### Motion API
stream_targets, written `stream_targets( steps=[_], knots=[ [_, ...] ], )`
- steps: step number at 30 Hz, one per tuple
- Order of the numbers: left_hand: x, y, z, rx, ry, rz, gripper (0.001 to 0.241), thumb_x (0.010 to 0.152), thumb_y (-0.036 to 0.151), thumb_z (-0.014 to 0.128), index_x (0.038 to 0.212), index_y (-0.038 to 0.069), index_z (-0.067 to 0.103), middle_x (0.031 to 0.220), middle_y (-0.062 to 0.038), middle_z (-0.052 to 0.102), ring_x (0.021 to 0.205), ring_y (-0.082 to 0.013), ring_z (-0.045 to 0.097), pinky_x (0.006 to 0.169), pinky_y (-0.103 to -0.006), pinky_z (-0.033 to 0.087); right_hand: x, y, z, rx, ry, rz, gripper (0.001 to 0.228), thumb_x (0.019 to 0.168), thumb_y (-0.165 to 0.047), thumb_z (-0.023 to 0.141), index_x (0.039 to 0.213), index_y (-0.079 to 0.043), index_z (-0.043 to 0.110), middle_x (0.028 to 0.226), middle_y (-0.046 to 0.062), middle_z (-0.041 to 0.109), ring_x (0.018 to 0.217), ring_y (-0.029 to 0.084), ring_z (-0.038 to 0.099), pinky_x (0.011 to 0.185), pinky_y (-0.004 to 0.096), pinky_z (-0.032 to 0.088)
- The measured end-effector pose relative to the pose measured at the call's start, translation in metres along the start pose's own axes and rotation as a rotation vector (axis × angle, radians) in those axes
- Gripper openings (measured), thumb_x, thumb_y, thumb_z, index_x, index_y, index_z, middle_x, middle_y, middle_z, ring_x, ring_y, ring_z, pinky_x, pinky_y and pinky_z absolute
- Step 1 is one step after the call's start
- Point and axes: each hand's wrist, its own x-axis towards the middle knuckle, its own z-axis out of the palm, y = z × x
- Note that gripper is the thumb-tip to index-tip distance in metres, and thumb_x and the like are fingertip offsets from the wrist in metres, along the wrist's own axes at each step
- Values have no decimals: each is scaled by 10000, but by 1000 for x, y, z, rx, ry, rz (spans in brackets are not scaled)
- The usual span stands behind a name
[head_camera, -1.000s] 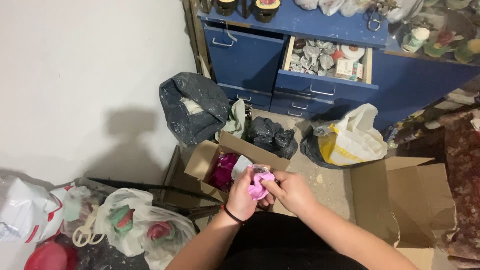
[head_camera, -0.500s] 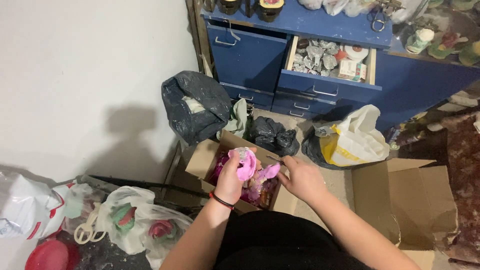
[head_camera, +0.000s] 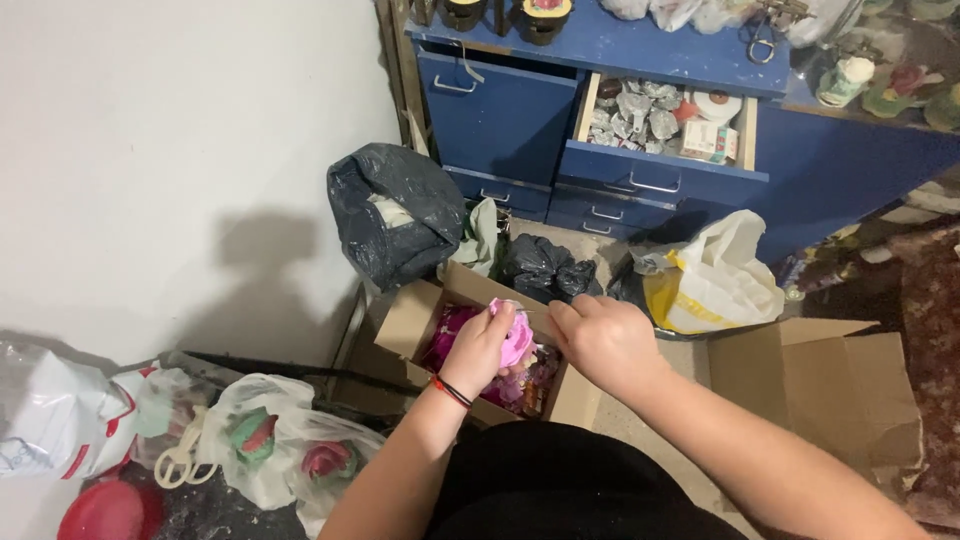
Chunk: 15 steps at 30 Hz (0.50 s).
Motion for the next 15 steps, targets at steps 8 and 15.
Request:
stream_targets(
  steps=[8, 15],
  knots=[
    [-13, 35, -5, 597, -71, -6, 644, 1037, 582, 386, 860, 66, 728, 592, -129, 701, 1002, -293, 755, 965, -496, 528, -8, -2, 21, -18, -292, -147, 200, 830, -242, 705, 648, -188, 641, 560, -28, 562, 455, 166, 592, 428, 281, 451],
    [-12, 33, -6, 392, -148, 15, 515, 1036, 445, 463, 805, 48, 697, 595, -184, 686, 577, -226, 740, 500, -321, 594, 21, 7, -11, 390, -721, 83, 366, 945, -370, 588, 656, -152, 648, 541, 82, 628, 560, 322, 683, 535, 388, 544]
  ],
)
